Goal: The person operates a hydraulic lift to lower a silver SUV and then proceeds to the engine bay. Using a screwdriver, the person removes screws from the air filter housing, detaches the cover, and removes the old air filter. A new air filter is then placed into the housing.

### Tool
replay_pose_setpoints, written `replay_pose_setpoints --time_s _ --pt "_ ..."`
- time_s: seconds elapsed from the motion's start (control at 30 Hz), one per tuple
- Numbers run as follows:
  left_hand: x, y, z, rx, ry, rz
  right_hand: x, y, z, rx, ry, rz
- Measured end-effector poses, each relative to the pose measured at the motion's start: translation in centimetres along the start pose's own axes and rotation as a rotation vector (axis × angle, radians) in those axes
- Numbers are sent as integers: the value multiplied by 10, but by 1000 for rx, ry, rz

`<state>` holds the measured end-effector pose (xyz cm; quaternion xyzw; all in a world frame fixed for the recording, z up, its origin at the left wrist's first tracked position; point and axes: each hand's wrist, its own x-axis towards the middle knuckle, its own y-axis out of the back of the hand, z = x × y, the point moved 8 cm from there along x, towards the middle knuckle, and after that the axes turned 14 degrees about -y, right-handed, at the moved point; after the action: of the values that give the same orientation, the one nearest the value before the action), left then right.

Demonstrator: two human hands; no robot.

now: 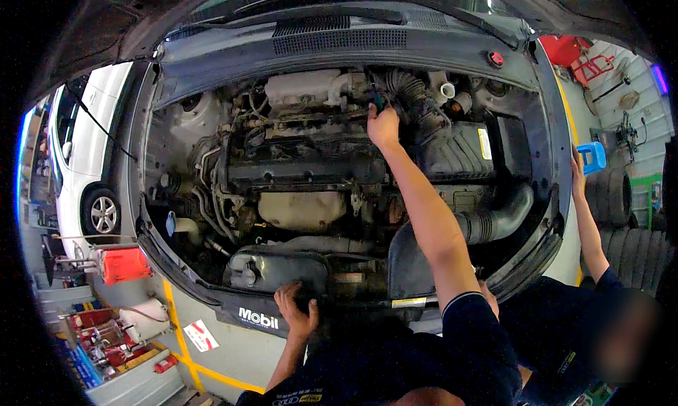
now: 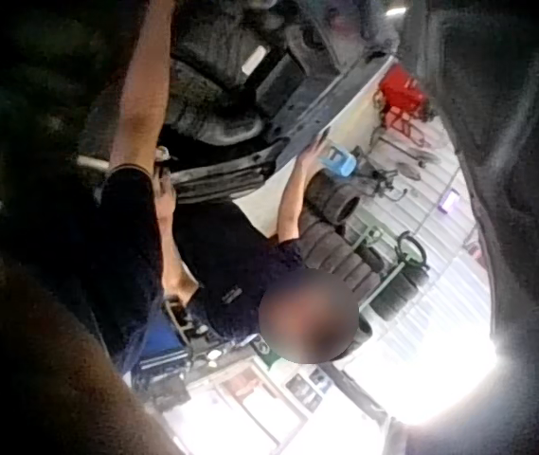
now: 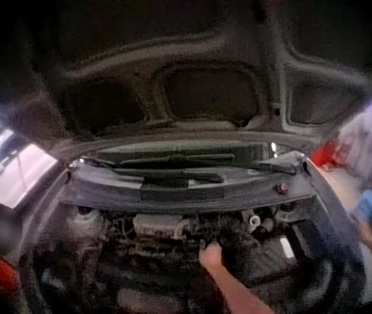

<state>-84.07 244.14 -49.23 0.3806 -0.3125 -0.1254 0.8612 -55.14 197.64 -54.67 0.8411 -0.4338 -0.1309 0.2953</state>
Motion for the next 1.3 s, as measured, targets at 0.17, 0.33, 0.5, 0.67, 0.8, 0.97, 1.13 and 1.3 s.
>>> replay_pose_setpoints --time_s 0.17,0.33,0.5,0.67,0.8,0.97,1.13,1.3 --pt "1 1 2 7 -1 9 1 -1 -19 -312 172 -189" --pt "-3 3 0 2 -16 10 -35 7 -36 -1034 373 -406" --pt "10 -3 4 -13 -38 21 13 -14 -22 -677 263 -224" --pt "-2 6 1 1 8 18 -29 -49 -2 1926 -1160 -648" --pt "-2 3 -2 -36 -2 27 -25 -39 22 1453 -1018 -447" --pt "-4 6 -2 -35 11 27 -13 4 -17 -793 219 -248" --pt "11 7 5 -16 -21 38 3 -10 -7 -665 282 -313" --pt "-3 9 -1 -38 25 18 -15 -11 -9 281 -247 -430"
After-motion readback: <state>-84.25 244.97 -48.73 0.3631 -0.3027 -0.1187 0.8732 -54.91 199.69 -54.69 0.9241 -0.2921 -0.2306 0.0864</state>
